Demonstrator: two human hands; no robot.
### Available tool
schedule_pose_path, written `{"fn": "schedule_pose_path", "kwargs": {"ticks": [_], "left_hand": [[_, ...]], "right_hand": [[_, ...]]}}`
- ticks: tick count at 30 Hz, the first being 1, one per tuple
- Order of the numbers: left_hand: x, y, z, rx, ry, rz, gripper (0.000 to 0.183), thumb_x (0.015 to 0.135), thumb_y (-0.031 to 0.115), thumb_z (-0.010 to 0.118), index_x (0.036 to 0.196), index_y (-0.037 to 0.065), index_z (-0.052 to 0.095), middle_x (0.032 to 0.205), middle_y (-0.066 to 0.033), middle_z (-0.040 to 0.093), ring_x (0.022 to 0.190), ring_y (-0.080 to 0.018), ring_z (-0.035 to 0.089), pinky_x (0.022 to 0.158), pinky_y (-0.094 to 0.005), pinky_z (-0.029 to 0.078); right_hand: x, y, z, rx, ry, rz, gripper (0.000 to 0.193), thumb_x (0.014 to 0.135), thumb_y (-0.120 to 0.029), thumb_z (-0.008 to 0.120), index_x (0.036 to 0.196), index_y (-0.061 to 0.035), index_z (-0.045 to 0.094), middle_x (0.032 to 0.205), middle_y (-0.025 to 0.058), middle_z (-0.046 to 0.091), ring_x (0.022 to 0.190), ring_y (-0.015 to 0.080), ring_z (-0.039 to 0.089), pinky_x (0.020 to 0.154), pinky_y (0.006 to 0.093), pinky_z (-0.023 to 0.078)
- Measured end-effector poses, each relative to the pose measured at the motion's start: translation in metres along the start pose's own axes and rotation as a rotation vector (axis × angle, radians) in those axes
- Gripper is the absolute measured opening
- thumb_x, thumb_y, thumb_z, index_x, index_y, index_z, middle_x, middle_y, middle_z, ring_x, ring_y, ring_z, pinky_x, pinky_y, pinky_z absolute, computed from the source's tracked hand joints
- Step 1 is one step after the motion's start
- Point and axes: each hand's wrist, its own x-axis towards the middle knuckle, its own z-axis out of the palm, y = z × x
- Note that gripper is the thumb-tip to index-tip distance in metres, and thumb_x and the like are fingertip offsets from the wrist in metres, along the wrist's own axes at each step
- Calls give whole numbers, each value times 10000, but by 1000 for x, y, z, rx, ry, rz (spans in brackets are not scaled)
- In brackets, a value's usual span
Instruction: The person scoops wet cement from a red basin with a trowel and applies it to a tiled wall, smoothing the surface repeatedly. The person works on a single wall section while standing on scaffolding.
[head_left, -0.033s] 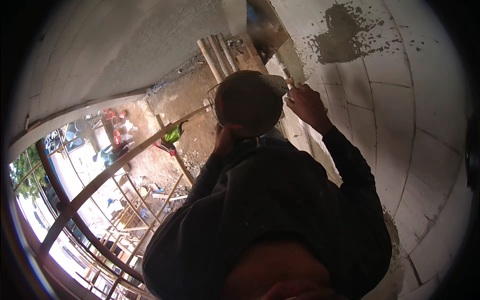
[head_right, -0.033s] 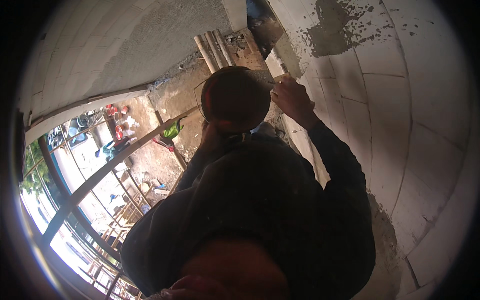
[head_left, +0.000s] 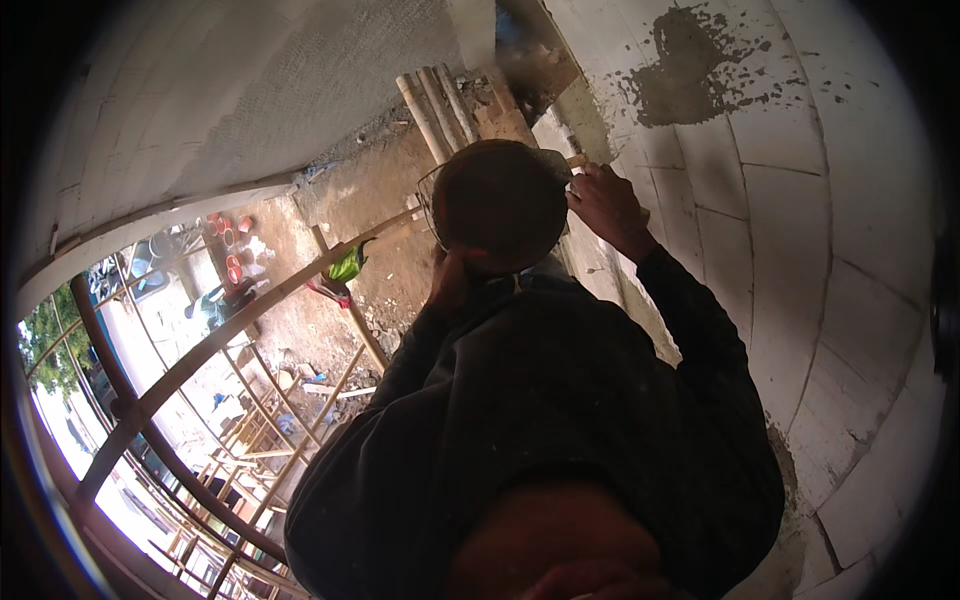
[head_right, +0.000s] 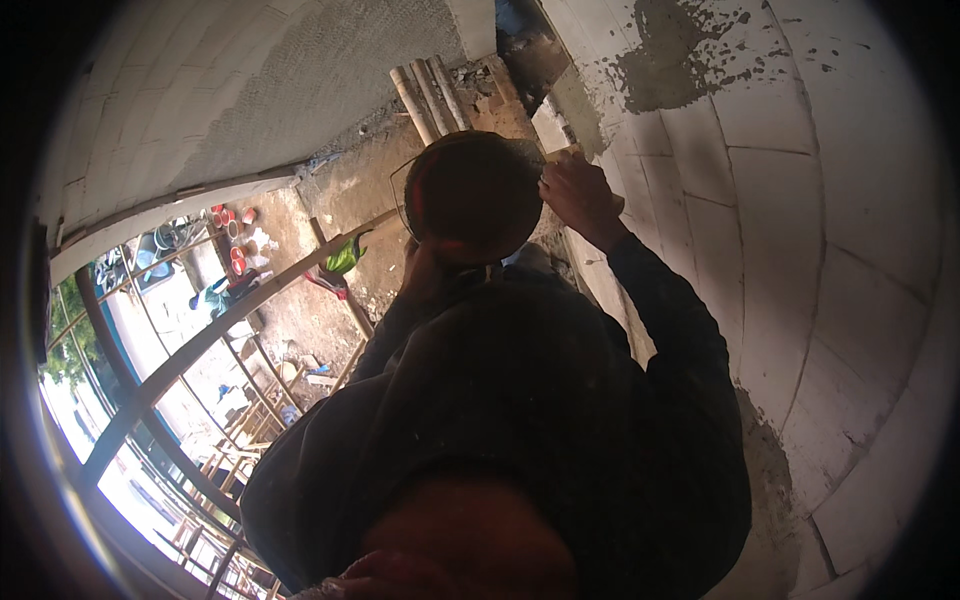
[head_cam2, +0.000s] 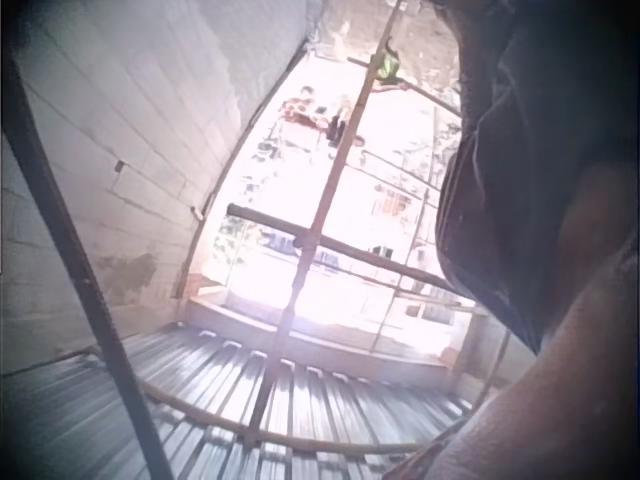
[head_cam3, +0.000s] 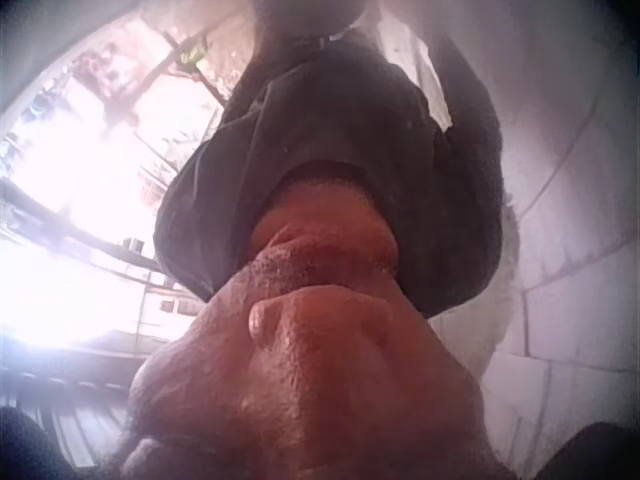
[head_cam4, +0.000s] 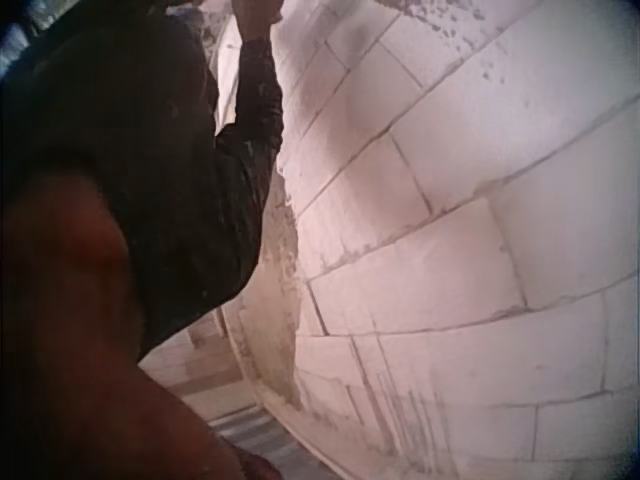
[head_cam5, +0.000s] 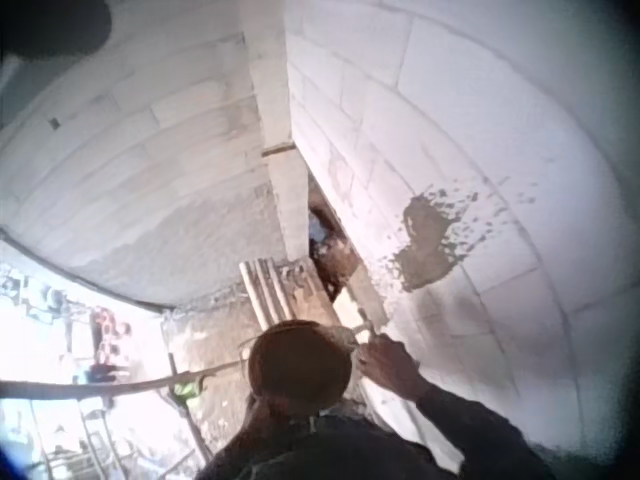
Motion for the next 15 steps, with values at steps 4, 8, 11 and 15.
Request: {"fn": "schedule_pose_path", "kwargs": {"ticks": [4,8,11,15], "left_hand": [[-2,-20,-10,70,-21,82,447,1058,212,580,1443,-1,500,1338,-176,651,1198,-260,672,990,-388,591],[-14,-25,-7,111,-33,160,459,1079,244,562,1462,10,469,1368,-195,633,1188,-281,683,974,-417,613],[-15,-28,-10,44,14,129,459,1076,233,545,1473,15,470,1365,-199,635,1193,-284,682,969,-426,614],[-9,-39,-33,334,-78,238,451,1062,220,528,1461,13,497,1337,-202,650,1165,-299,698,955,-436,617]], "right_hand": [[2,-12,56,3,-142,-120,245,910,-270,670,884,-33,725,937,166,686,933,352,701,822,484,590],[-14,-21,73,190,-252,-78,303,931,-300,658,871,-12,728,946,198,683,926,383,692,809,517,563],[-29,-23,58,304,-193,-23,341,935,-335,685,854,-4,696,870,201,647,873,391,679,793,506,550],[-26,-25,12,417,-194,56,335,924,-340,717,840,-17,680,842,188,633,854,394,673,767,504,531]]}}
